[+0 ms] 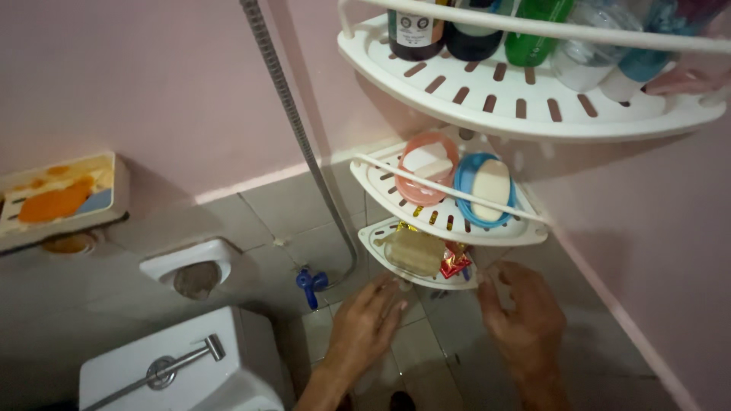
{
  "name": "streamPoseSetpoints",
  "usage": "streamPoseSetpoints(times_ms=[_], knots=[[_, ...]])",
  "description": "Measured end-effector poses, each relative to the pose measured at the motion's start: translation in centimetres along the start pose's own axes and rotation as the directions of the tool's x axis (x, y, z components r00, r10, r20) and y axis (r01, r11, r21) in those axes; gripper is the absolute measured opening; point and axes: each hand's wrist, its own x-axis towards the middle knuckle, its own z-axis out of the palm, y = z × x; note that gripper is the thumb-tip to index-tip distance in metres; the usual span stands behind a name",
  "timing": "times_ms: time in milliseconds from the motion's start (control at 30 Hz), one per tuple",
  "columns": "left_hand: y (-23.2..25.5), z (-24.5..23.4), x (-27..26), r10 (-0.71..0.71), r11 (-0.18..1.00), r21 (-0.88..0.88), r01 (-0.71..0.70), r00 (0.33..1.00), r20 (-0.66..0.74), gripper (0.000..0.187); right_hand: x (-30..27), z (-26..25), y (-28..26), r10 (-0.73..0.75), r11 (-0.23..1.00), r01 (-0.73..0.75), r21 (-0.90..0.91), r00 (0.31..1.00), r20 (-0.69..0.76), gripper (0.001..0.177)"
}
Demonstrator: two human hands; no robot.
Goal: The person organizes items on a corner bathroom shelf. They place a gold-wrapped item and a loofah on the shelf, then adjust several bottles and containers on the upper tiers. The person also uses a handheld bidet sprayer to rinse the shelf and a wall-mounted soap dish.
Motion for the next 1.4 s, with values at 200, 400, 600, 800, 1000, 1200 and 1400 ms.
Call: streamPoseSetpoints(times_ms=[200,400,600,800,1000,1200,1400], knots=[[-1.3,-1.9,3.8,0.188,0.978,0.119,-0.169,0.967,-0.171,0.040,2.5,0.1,-0.5,-0.231,0.932,0.191,-0.308,0.968,-0.097,0.052],[-2.3,-2.9,7.3,0.242,0.967,0.116,-0.227,0.960,-0.144,0.043,7.1,0.5,-1.3,-0.304,0.849,0.254,-0.464,0.952,-0.034,0.080],[-2.5,-1.5,9.5,0.305,0.949,0.122,-0.290,0.943,-0.134,0.045,11.1,1.5,-1.5,-0.056,0.899,0.151,-0.411,0.971,0.234,0.094],[-2.9,-0.7,10.2,0.287,0.955,0.103,-0.280,0.955,-0.071,0.050,12.5,3.1,-1.3,-0.035,0.896,0.139,-0.421,0.969,0.245,0.087],[-3.2,-0.7,10.5,0.338,0.932,0.164,-0.324,0.939,-0.063,0.052,13.6,2.8,-1.8,-0.030,0.946,0.131,-0.298,0.947,0.320,0.079],[-3.1,-0.5,10.4,0.286,0.953,0.125,-0.276,0.956,-0.068,0.051,14.1,2.4,-1.4,0.007,0.907,0.155,-0.391,0.924,0.382,0.093],[-3.1,-0.1,10.4,0.297,0.950,0.124,-0.288,0.953,-0.063,0.052,14.0,1.8,-1.1,0.185,0.922,0.009,-0.387,0.868,0.461,0.095]])
